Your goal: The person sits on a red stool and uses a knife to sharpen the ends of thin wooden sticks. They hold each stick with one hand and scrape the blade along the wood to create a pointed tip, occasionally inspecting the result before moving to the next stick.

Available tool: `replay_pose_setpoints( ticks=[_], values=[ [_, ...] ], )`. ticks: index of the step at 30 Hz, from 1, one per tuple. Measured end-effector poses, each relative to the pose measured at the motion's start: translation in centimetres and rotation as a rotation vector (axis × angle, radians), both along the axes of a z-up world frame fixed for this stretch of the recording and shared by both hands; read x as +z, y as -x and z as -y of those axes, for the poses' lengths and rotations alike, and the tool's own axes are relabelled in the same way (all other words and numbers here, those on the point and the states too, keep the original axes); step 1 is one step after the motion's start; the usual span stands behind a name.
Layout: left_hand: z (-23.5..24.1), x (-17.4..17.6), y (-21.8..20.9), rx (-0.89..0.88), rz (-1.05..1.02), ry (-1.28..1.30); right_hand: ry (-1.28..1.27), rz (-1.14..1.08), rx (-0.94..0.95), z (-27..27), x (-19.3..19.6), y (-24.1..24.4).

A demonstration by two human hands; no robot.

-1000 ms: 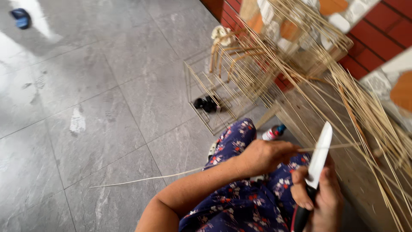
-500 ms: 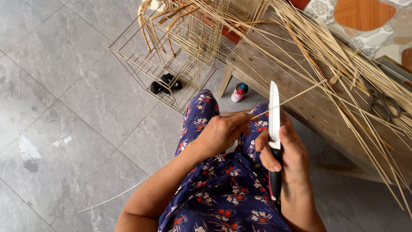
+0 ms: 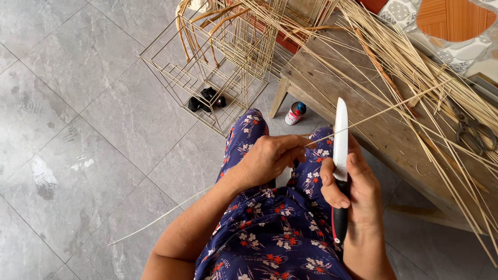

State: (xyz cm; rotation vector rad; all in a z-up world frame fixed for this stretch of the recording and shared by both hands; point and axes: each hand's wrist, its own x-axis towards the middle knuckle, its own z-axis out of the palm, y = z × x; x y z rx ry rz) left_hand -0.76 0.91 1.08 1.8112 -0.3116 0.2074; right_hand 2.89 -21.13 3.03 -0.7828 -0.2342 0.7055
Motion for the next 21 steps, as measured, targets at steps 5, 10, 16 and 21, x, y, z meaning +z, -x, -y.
replay_pose_setpoints(
  ticks=[5,10,16,21],
  values=[
    [0.2,0.3,-0.1,0.106,0.041,-0.023,-0.035,-0.032,0.075,-1.6,-0.9,0.5],
    [0.2,1.0,0.0,0.084,-0.061,0.086,-0.021,-0.055,0.080,-2.0,-1.1,0.7],
    [-1.4,1.5,0.5,0.091,-0.071,0.131,-0.023,-0.022,0.063,-1.7,-0.4,0.3],
    [-1.3,1.3,1.0,0.105,-0.048,0.000,-0.030,-0.014,0.065,-2.1,-0.2,0.1]
  ],
)
